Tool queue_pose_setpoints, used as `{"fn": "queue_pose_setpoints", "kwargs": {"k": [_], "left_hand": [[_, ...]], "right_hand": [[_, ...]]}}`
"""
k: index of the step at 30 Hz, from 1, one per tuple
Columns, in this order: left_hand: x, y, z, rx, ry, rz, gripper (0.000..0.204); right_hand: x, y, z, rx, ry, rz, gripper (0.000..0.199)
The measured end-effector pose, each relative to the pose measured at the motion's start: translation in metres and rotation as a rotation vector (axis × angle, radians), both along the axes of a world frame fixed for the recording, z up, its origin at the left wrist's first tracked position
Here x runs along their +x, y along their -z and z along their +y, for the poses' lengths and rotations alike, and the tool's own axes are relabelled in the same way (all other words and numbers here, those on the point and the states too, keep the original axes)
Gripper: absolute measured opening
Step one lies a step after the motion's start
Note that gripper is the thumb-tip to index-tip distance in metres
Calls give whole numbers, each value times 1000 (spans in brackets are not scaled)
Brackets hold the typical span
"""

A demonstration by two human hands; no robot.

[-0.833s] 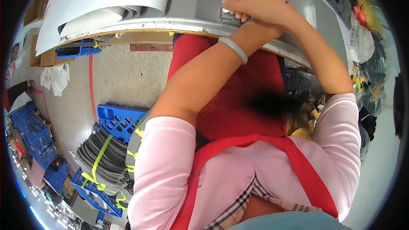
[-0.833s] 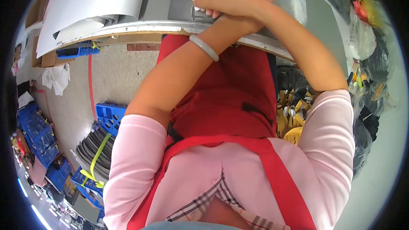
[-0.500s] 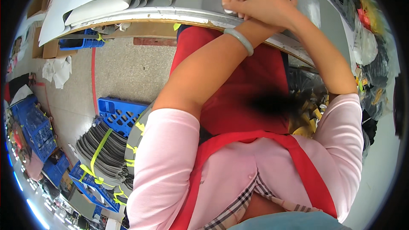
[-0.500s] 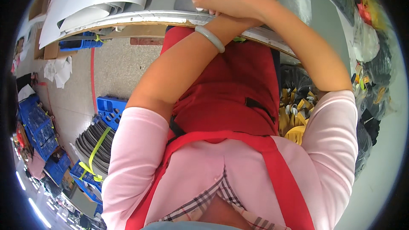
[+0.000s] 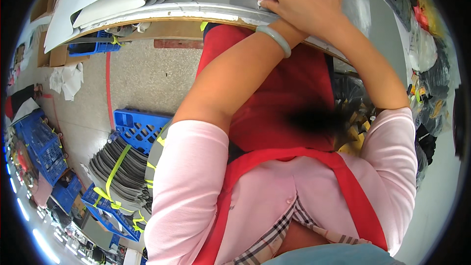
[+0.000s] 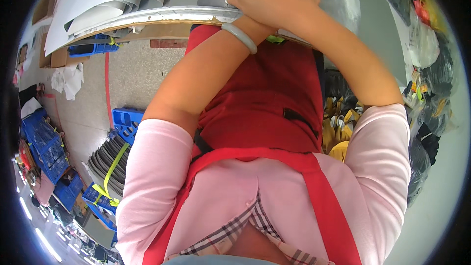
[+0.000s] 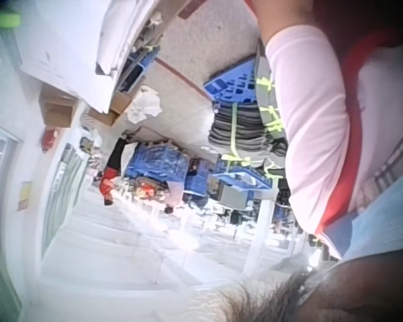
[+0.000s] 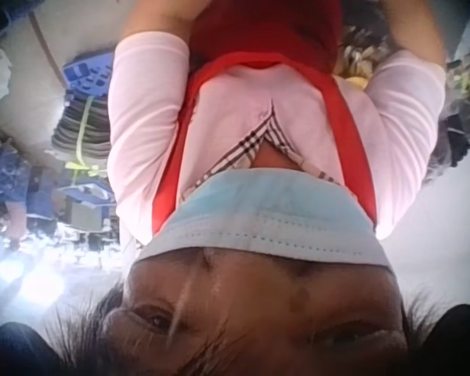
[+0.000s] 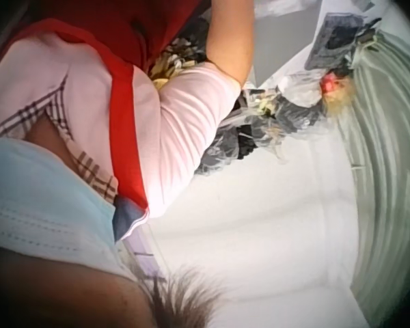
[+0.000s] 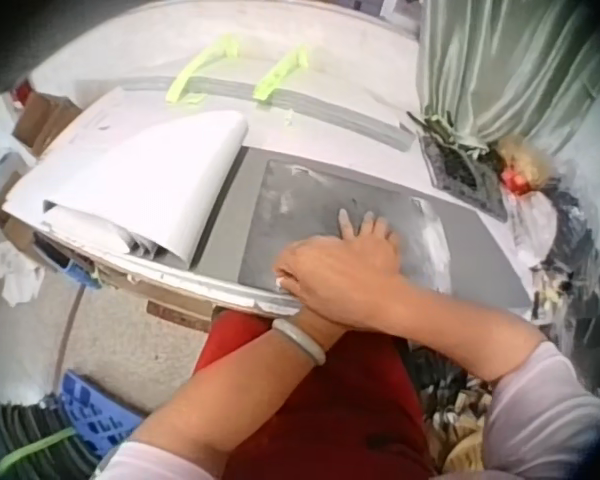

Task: The person repeatedly wipes a large grey rectangular panel on a workbench using a small white cloth. The person lifts the panel to wipe underneath it and then places it back down, continuing the wiping motion across the surface.

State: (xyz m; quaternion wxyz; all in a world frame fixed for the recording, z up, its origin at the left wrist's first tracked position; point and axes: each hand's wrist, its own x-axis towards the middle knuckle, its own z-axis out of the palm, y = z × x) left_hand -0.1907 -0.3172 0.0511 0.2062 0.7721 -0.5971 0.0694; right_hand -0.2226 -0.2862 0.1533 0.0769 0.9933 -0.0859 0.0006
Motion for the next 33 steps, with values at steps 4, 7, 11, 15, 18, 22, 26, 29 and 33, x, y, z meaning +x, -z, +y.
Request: {"fn": "queue_pose_setpoints", "kwargs": {"k": [4, 7, 11, 15, 18, 22, 26, 29, 33], "left_hand": [[3, 27, 5, -405, -13, -43, 43], [3, 20, 0, -260, -43, 31, 40], [-2, -1, -6, -114, 5, 127, 36], [3, 8, -4, -150, -20, 107, 34], [2, 5, -1, -148, 6, 110, 33], [8, 8, 2, -339, 56, 85, 28], [-17, -3, 11, -417, 320, 150, 30], [-78, -22, 62, -336, 609, 161, 27], [-51, -29, 80, -190, 423, 102, 29]], "right_hand": [[-3, 3, -13, 181, 33, -112, 14], [-7, 13, -89, 866, -94, -220, 11], [-73, 46, -227, 501, 386, -473, 24], [-111, 88, -289, 832, 614, -560, 21], [-126, 87, -312, 1205, 661, -634, 24], [-136, 83, -322, 1415, 572, -454, 25], [-127, 85, -282, 1378, 449, -470, 24], [-128, 95, -279, 1727, 352, -762, 23], [-119, 83, -260, 1948, 157, -1074, 24]]}}
